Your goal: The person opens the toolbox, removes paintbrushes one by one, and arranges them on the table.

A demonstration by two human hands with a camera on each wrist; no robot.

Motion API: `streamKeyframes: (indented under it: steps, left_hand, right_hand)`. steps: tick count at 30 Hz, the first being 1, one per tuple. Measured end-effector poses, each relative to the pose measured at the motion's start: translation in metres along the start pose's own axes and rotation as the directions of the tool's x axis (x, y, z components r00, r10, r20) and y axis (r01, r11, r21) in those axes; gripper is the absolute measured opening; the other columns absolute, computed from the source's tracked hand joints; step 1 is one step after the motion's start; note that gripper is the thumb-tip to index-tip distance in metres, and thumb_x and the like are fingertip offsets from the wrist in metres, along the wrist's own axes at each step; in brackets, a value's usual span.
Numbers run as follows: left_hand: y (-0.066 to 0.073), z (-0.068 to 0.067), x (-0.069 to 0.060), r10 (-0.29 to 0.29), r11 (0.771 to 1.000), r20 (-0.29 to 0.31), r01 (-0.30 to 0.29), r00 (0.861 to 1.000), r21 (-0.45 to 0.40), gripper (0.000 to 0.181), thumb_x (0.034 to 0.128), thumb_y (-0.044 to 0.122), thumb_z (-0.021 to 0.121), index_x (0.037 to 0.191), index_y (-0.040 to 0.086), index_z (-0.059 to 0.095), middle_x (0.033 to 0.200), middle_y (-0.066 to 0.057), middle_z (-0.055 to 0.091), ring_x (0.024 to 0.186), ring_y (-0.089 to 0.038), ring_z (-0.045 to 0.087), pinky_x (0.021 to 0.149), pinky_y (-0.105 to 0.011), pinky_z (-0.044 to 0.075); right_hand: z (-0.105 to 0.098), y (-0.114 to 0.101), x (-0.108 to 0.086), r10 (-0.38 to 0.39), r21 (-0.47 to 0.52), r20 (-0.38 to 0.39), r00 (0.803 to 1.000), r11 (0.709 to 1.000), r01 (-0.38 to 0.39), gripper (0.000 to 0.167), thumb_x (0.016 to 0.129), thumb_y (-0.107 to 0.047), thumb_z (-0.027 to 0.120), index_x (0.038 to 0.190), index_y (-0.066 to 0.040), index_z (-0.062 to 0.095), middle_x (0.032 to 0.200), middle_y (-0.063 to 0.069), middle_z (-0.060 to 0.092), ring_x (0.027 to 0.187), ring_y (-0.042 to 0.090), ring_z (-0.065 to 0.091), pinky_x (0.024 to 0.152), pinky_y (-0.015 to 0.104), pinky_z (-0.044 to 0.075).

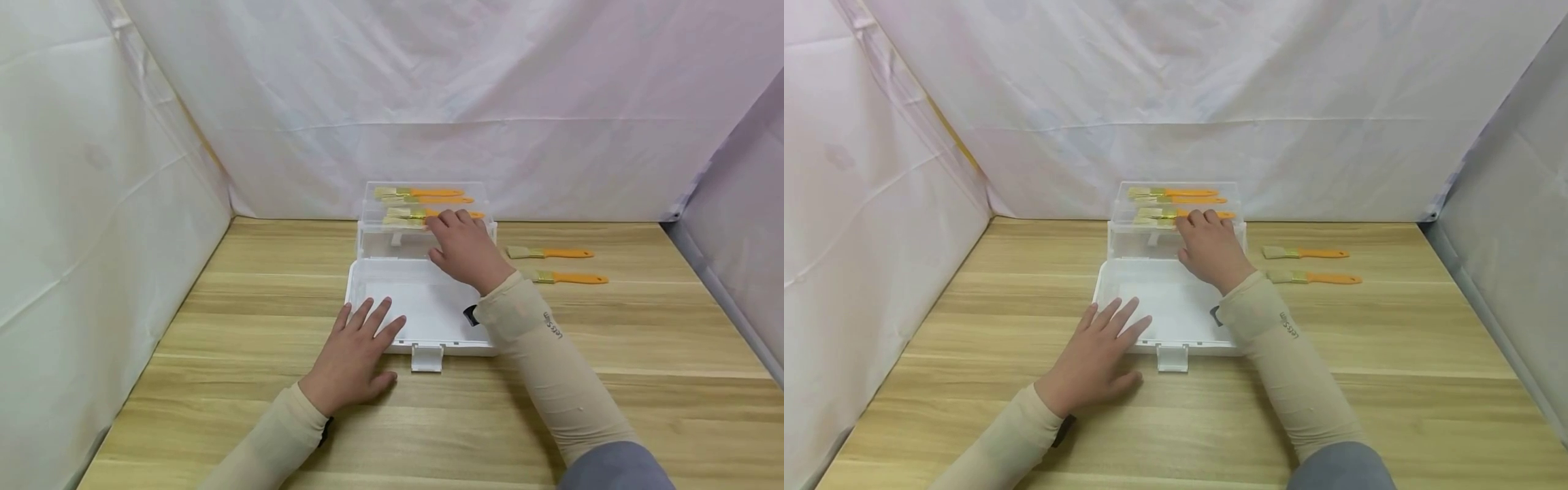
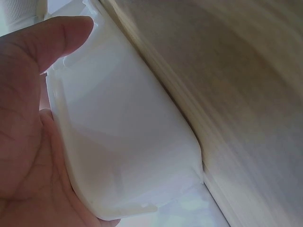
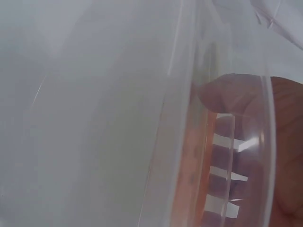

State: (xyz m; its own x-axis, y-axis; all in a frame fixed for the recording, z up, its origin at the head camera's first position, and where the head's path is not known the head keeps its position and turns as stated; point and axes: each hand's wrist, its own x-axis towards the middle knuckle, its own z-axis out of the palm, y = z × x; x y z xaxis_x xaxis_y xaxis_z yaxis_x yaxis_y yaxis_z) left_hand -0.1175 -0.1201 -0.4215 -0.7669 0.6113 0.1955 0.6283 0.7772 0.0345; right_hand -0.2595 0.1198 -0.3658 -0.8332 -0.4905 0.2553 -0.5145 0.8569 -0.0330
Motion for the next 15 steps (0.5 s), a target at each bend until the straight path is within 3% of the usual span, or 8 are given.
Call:
streamKeyframes:
  steps: [15]
  left_hand:
    - [-0.0005, -0.0001, -0.0003, -0.005, 1.000, 0.005, 0.005, 1.000, -0.003, 0.083, 0.0766, 0.048, 0.076, 0.148, 0.019, 0.047, 0.157, -0.014, 0.034, 0.140, -0.041, 0.035, 0.110, -0.064, 0.025]
  right_hand:
    - [-0.0016, -0.0006, 0.0018, 0.008, 0.031, -0.054, 0.999, 1.000, -0.006, 0.042, 0.092, -0.021, 0.066, 0.128, 0.000, 0.058, 0.112, 0.017, 0.053, 0.095, 0.033, 0.051, 0.077, 0.047, 0.047]
